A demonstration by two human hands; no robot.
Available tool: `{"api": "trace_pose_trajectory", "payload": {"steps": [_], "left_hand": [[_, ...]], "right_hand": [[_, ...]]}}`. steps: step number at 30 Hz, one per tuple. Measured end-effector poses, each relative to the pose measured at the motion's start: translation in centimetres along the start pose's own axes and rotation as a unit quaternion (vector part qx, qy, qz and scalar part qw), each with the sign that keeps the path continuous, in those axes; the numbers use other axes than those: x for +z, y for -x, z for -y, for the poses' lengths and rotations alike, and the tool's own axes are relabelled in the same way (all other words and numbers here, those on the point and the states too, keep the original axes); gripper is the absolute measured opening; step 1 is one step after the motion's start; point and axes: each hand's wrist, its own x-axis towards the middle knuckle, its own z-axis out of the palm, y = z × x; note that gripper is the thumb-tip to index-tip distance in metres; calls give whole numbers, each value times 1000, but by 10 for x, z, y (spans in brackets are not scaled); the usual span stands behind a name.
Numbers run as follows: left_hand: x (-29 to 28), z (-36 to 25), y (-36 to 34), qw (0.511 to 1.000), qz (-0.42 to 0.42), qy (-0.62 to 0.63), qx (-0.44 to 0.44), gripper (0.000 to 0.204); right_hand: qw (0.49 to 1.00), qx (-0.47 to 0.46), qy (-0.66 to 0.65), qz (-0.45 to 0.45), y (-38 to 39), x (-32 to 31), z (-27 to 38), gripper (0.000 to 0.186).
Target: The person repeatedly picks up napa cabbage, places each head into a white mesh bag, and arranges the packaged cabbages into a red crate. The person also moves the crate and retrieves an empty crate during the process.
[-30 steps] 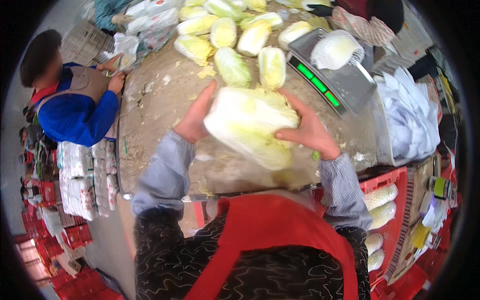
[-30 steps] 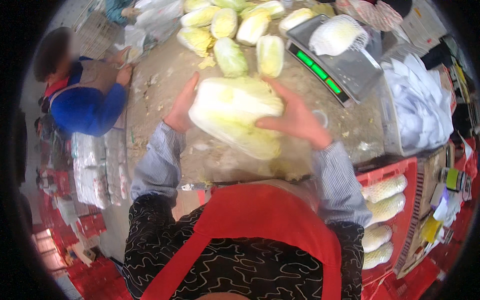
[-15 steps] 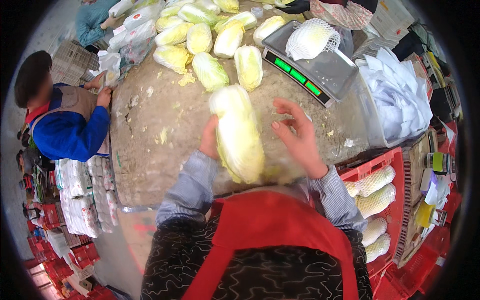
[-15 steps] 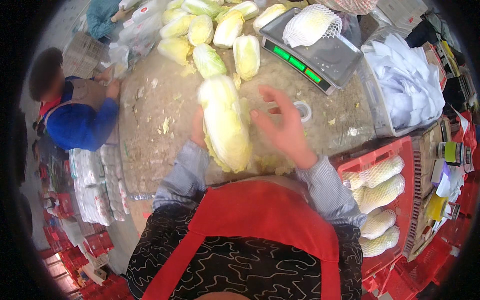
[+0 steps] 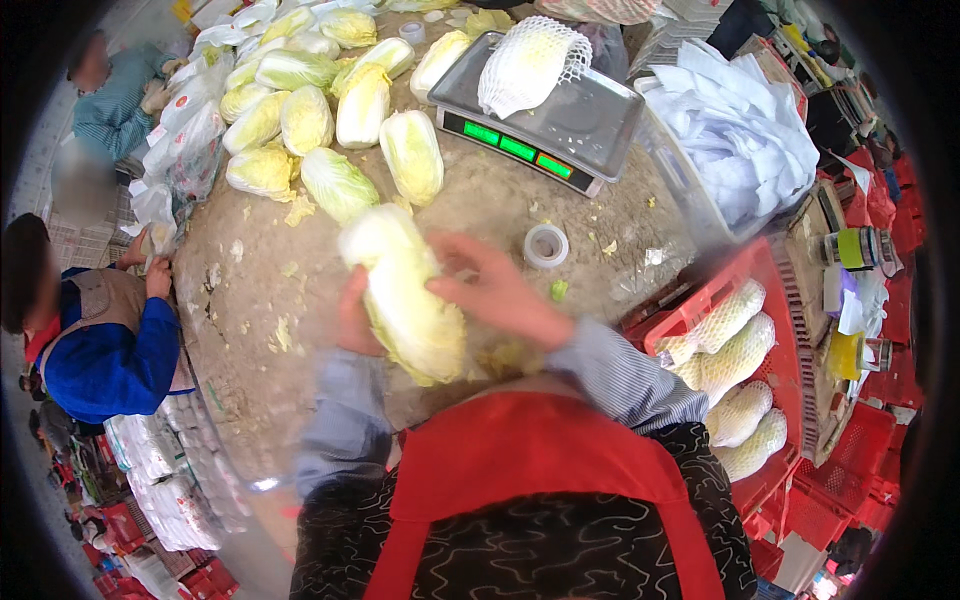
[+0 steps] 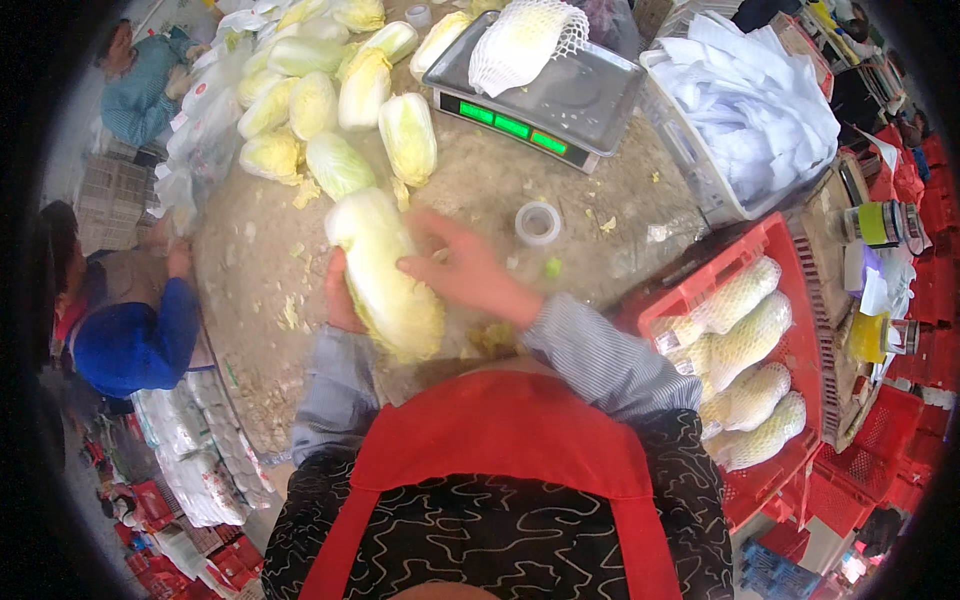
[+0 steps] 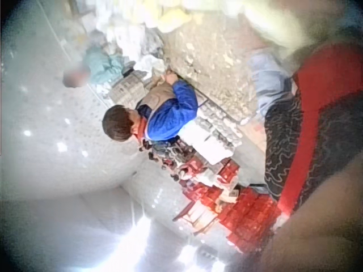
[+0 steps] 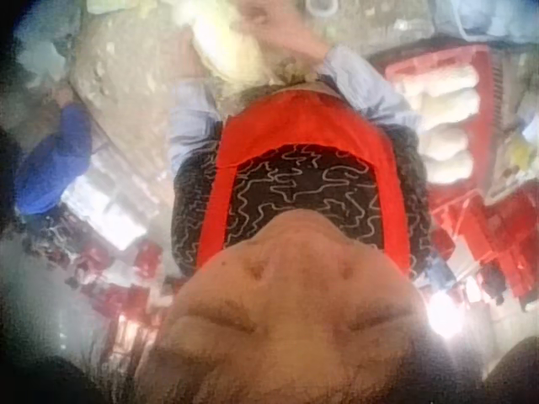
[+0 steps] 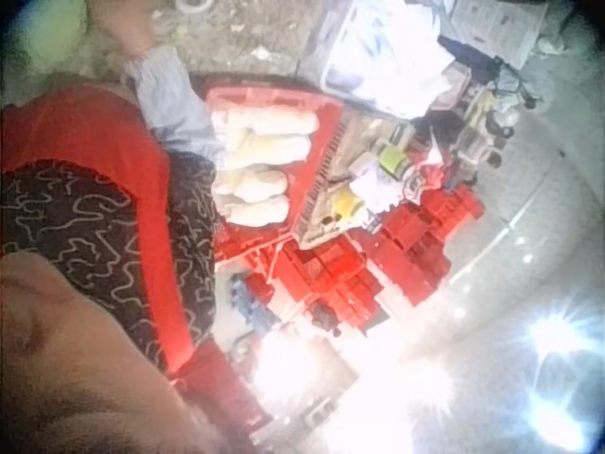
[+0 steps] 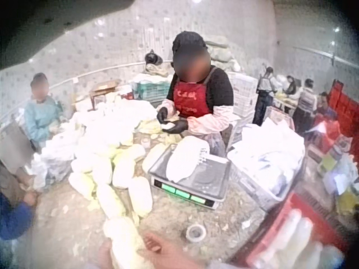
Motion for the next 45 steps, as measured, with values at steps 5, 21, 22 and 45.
{"api": "trace_pose_trajectory", "payload": {"steps": [5,21,22,45], "left_hand": [[-10,12,-18,993,-36,-96,62,67],[-29,18,-59,774,-94,-626,5,61],[-26,23,-62,788,-117,-604,17,62],[192,37,4,857,240,-427,160,42]], "right_hand": [[988,93,-117,44,1,-30,-4,30],[527,163,674,-491,32,-503,-87,63],[548,226,645,-483,35,-520,-94,56],[907,-164,370,-119,45,-122,117,52]]}}
